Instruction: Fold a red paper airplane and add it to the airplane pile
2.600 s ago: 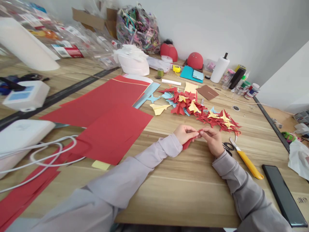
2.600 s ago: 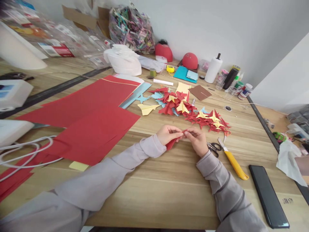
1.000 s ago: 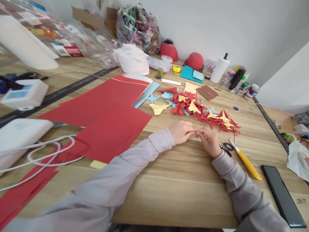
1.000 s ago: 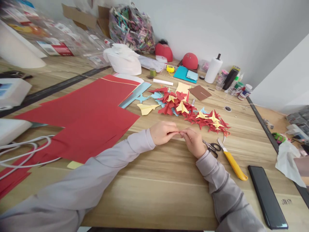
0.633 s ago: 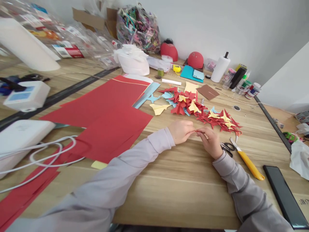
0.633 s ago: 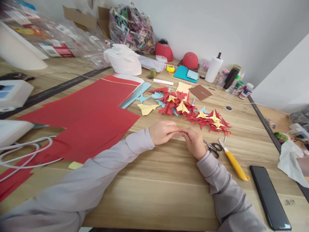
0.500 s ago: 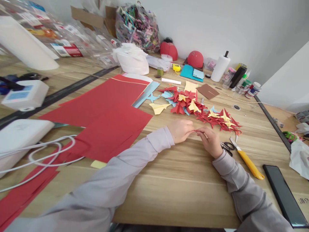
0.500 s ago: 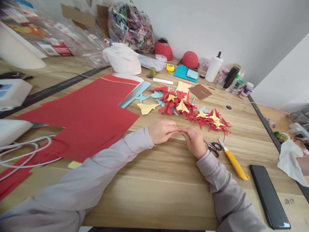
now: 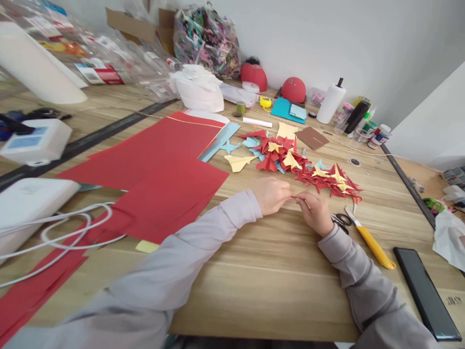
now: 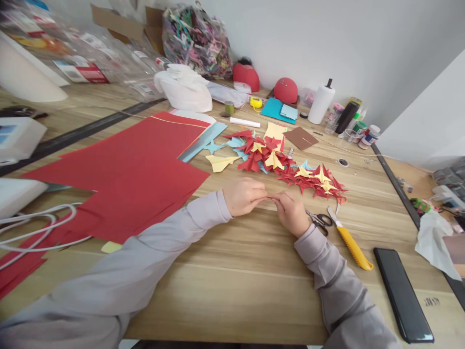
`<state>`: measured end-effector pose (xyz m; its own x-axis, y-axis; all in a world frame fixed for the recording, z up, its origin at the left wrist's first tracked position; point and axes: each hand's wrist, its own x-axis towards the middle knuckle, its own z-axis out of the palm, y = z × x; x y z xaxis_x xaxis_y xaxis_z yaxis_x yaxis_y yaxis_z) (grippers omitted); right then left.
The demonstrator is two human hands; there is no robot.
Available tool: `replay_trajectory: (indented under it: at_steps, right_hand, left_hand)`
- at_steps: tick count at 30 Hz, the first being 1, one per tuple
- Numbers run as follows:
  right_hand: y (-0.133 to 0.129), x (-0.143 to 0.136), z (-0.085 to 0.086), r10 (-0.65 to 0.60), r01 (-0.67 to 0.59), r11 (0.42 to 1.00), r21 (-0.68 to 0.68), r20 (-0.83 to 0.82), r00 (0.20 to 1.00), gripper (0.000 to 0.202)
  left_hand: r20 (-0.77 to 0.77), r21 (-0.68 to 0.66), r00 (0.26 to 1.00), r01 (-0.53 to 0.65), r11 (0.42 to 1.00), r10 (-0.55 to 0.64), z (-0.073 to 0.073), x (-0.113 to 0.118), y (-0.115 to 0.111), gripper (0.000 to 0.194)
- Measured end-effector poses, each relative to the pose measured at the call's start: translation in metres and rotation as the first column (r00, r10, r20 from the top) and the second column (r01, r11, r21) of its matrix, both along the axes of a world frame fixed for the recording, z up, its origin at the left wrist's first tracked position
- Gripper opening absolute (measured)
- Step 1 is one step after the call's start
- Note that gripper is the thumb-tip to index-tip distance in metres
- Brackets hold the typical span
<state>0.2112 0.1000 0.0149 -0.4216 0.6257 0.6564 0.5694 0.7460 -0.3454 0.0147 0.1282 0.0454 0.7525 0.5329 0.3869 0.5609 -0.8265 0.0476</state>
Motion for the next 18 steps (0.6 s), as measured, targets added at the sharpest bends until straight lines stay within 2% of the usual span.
replay_trajectory:
  at_steps: [6,18]
  right_hand:
    - [-0.0037,-0.003,0.0013,0.005,-0.006,1.0,-0.022,-0.053,0.999,0.012]
    - [-0.0029,-0.0018,0.0014,0.02,-0.023,0.997,-0.08,-0.04,0.999,0.015]
  left_hand:
    - [0.008,0.016,1.0,0.004,1.0,-0.004,0.0006,-0.0005,-0.0006,0.031]
    - [0.025,0.022,0.999,0.039,0.999,-0.04,-0.002,-0.0005,0.0007,0.032]
